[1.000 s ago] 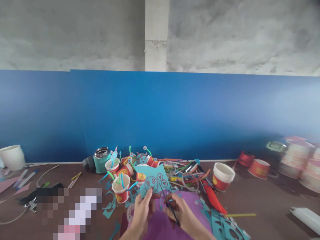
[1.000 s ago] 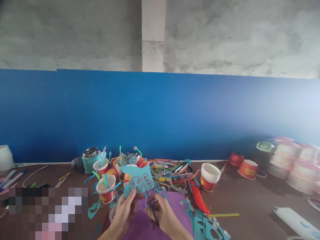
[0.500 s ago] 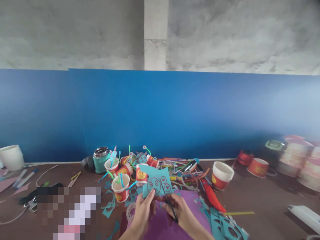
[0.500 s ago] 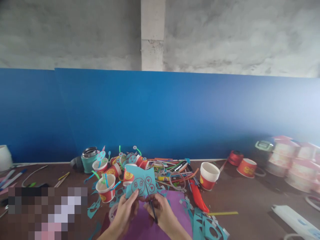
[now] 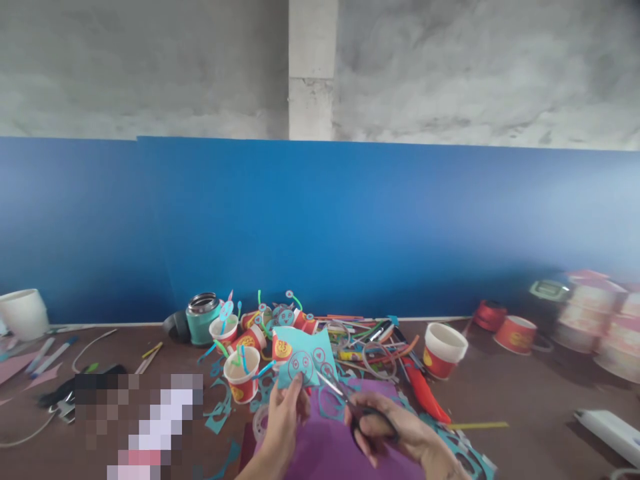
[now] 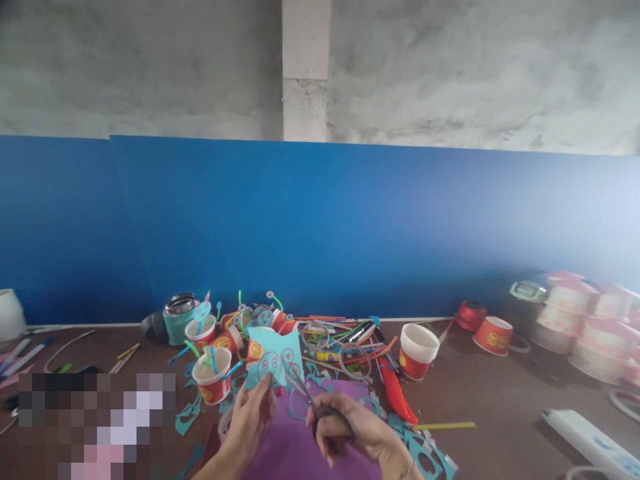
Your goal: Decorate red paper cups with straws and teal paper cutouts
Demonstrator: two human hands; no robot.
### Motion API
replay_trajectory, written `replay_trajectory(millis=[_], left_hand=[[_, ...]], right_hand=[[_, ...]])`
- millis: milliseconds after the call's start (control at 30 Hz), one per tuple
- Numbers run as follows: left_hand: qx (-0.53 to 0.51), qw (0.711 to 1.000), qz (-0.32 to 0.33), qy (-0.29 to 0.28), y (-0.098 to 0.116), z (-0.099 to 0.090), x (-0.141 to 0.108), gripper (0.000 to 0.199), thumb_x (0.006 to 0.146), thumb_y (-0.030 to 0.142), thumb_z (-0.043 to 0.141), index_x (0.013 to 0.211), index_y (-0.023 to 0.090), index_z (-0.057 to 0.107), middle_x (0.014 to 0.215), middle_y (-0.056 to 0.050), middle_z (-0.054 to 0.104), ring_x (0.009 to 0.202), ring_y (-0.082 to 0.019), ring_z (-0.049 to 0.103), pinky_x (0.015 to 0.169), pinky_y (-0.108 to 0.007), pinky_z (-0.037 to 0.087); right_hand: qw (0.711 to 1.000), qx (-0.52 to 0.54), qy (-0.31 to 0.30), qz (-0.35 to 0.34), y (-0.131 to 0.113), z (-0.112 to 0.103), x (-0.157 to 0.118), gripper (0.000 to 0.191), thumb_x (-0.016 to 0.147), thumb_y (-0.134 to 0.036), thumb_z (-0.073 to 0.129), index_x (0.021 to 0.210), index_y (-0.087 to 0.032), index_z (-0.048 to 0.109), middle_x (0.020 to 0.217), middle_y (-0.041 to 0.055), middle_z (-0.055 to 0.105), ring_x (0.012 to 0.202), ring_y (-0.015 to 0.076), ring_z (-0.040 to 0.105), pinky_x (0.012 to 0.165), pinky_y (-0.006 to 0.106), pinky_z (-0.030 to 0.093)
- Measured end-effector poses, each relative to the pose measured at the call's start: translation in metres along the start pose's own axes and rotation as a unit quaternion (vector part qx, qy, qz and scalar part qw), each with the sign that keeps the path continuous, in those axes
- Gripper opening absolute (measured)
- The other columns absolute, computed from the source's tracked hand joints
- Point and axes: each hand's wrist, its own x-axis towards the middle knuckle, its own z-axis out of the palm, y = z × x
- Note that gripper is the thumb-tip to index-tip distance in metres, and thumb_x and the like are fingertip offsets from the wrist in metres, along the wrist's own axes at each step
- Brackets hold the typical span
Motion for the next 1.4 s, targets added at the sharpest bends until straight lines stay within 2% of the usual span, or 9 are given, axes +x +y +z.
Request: replay_trajectory(millis=[133,233,300,400,567,667,833,1000,1400], left_hand=[[-0.068,0.997,0.000,0.023,0.007,0.006,-0.006,0.052,0.052,0.061,0.076,0.072,0.022,0.048,0.043,0.009,0.047,0.037,-0.009,0.043,0.039,-0.021,0.032],[-0.052,0.998,0.006,-0.028,0.010,0.009,-0.009,0.054,0.050,0.063,0.076,0.067,0.022,0.045,0.037,0.010,0.044,0.033,-0.008,0.037,0.035,-0.019,0.027],[-0.022,0.997,0.012,-0.076,0.010,0.010,-0.010,0.053,0.053,0.066,0.074,0.065,0.021,0.047,0.034,0.008,0.044,0.030,-0.007,0.034,0.034,-0.019,0.025],[0.014,0.993,0.002,-0.116,0.006,0.010,-0.011,0.053,0.055,0.068,0.071,0.060,0.020,0.049,0.033,0.006,0.045,0.030,-0.007,0.034,0.034,-0.020,0.024],[0.093,0.979,-0.006,-0.184,0.001,0.011,-0.014,0.054,0.055,0.067,0.071,0.048,0.017,0.053,0.035,0.004,0.043,0.033,-0.007,0.034,0.038,-0.022,0.023],[0.134,0.980,0.012,-0.145,0.003,0.011,-0.013,0.062,0.060,0.071,0.064,0.036,0.018,0.046,0.031,0.004,0.036,0.033,-0.006,0.029,0.040,-0.023,0.017],[0.080,0.994,0.021,-0.067,0.012,0.008,-0.011,0.060,0.055,0.070,0.068,0.039,0.020,0.039,0.035,0.007,0.031,0.037,-0.006,0.023,0.042,-0.024,0.014],[0.073,0.994,0.018,-0.081,0.018,0.011,-0.015,0.061,0.057,0.069,0.067,0.037,0.021,0.035,0.035,0.007,0.026,0.038,-0.006,0.022,0.043,-0.023,0.012],[0.079,0.991,0.019,-0.102,0.020,0.009,-0.015,0.063,0.059,0.066,0.068,0.033,0.022,0.032,0.034,0.007,0.025,0.037,-0.007,0.023,0.042,-0.024,0.017]], right_hand=[[0.980,0.085,0.136,-0.120,-0.008,-0.006,-0.001,0.039,0.070,-0.050,0.069,0.087,-0.017,0.056,0.053,-0.0037,0.055,0.043,0.0085,0.046,0.041,0.019,0.028],[0.952,0.055,0.266,-0.143,-0.005,0.000,0.012,0.039,0.068,-0.046,0.073,0.091,-0.019,0.057,0.062,-0.0022,0.059,0.052,0.0113,0.051,0.045,0.020,0.034],[0.941,0.028,0.302,-0.153,0.000,0.007,0.020,0.040,0.063,-0.042,0.078,0.088,-0.019,0.058,0.064,-0.0025,0.058,0.056,0.0126,0.052,0.049,0.021,0.038],[0.939,0.016,0.296,-0.173,0.007,0.015,0.027,0.035,0.061,-0.039,0.079,0.078,-0.018,0.056,0.059,-0.0050,0.052,0.053,0.0116,0.049,0.050,0.022,0.040],[0.938,0.027,0.294,-0.182,0.019,0.021,0.034,0.041,0.061,-0.044,0.078,0.084,-0.020,0.055,0.059,-0.0062,0.050,0.045,0.0089,0.044,0.044,0.021,0.038],[0.945,0.004,0.270,-0.186,0.020,0.022,0.035,0.042,0.059,-0.045,0.080,0.084,-0.020,0.057,0.065,-0.0030,0.054,0.055,0.0120,0.048,0.050,0.022,0.041],[0.964,-0.063,0.205,-0.159,0.017,0.025,0.029,0.036,0.064,-0.042,0.078,0.080,-0.019,0.055,0.069,-0.0036,0.048,0.065,0.0124,0.045,0.061,0.023,0.040],[0.973,-0.122,0.126,-0.152,0.019,0.029,0.027,0.036,0.069,-0.046,0.074,0.080,-0.017,0.054,0.065,-0.0057,0.041,0.059,0.0092,0.034,0.054,0.022,0.032],[0.980,-0.126,0.117,-0.102,0.024,0.030,0.031,0.040,0.070,-0.055,0.069,0.076,-0.020,0.049,0.051,-0.0087,0.041,0.040,0.0067,0.037,0.040,0.019,0.030]])
